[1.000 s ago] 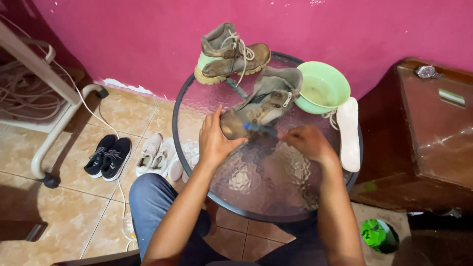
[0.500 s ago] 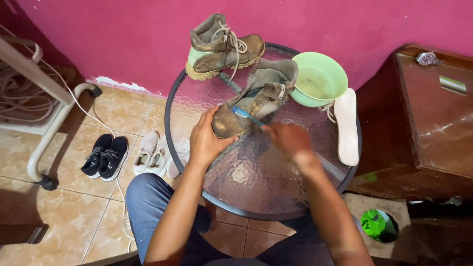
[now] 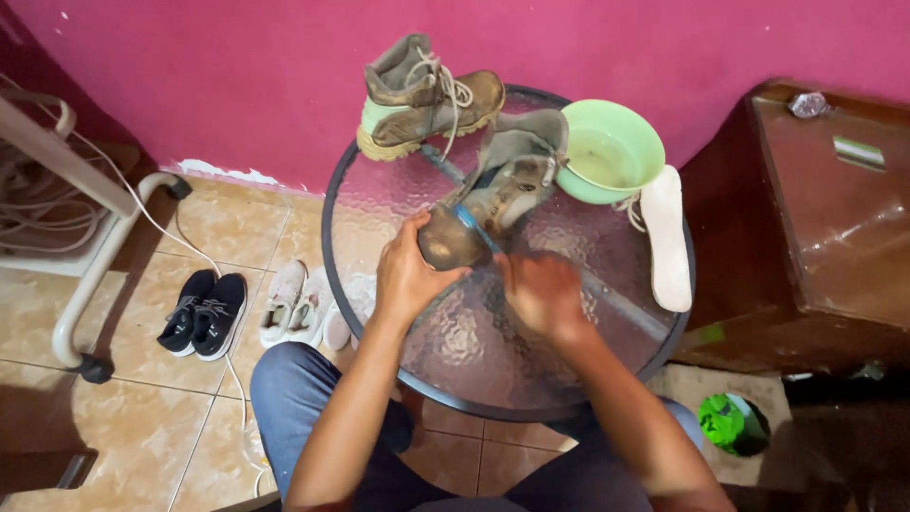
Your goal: The person scrubs a brown hiking boot with a toothbrush, focusing on the sole and upper sections. The person holds the boot steady with one hand while scrubbing with the other, occasionally rotating the boot to access different areas.
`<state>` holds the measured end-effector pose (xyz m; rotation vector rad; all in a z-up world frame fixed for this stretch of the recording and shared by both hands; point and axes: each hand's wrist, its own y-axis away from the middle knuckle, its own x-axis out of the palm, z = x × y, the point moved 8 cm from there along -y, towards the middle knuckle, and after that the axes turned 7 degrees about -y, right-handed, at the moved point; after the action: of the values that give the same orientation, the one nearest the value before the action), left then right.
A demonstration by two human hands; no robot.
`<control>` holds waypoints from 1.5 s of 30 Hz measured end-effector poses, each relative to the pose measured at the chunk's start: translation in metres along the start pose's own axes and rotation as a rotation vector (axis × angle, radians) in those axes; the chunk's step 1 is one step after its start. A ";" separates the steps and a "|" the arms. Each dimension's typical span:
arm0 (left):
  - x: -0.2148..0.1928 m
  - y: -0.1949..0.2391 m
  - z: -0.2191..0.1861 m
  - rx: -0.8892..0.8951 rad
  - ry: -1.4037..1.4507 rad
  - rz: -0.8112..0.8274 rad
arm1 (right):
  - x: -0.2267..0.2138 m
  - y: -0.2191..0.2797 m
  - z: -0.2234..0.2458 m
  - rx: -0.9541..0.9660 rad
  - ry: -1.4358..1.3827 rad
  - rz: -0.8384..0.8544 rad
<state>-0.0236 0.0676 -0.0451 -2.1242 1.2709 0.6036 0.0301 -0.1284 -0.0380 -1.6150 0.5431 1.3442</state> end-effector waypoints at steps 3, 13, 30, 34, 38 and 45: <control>0.014 0.001 0.018 -0.055 -0.052 0.002 | 0.022 0.031 -0.013 0.062 -0.128 0.255; 0.023 0.011 -0.020 0.241 -0.134 -0.120 | 0.024 0.004 -0.034 0.246 -0.180 0.292; 0.031 0.014 -0.024 0.236 -0.050 -0.074 | 0.032 -0.004 -0.028 0.212 -0.125 0.273; 0.036 0.013 -0.015 0.234 -0.073 -0.094 | -0.016 0.012 -0.020 0.279 -0.272 0.431; 0.033 0.018 -0.023 0.253 -0.066 -0.098 | -0.016 -0.009 -0.024 0.306 -0.297 0.455; 0.028 0.017 -0.044 0.304 -0.251 0.081 | -0.013 -0.029 -0.008 0.248 -0.244 0.460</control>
<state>-0.0227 0.0130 -0.0354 -1.6990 1.2253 0.6432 0.0534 -0.1242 -0.0154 -1.1417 0.9289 1.7037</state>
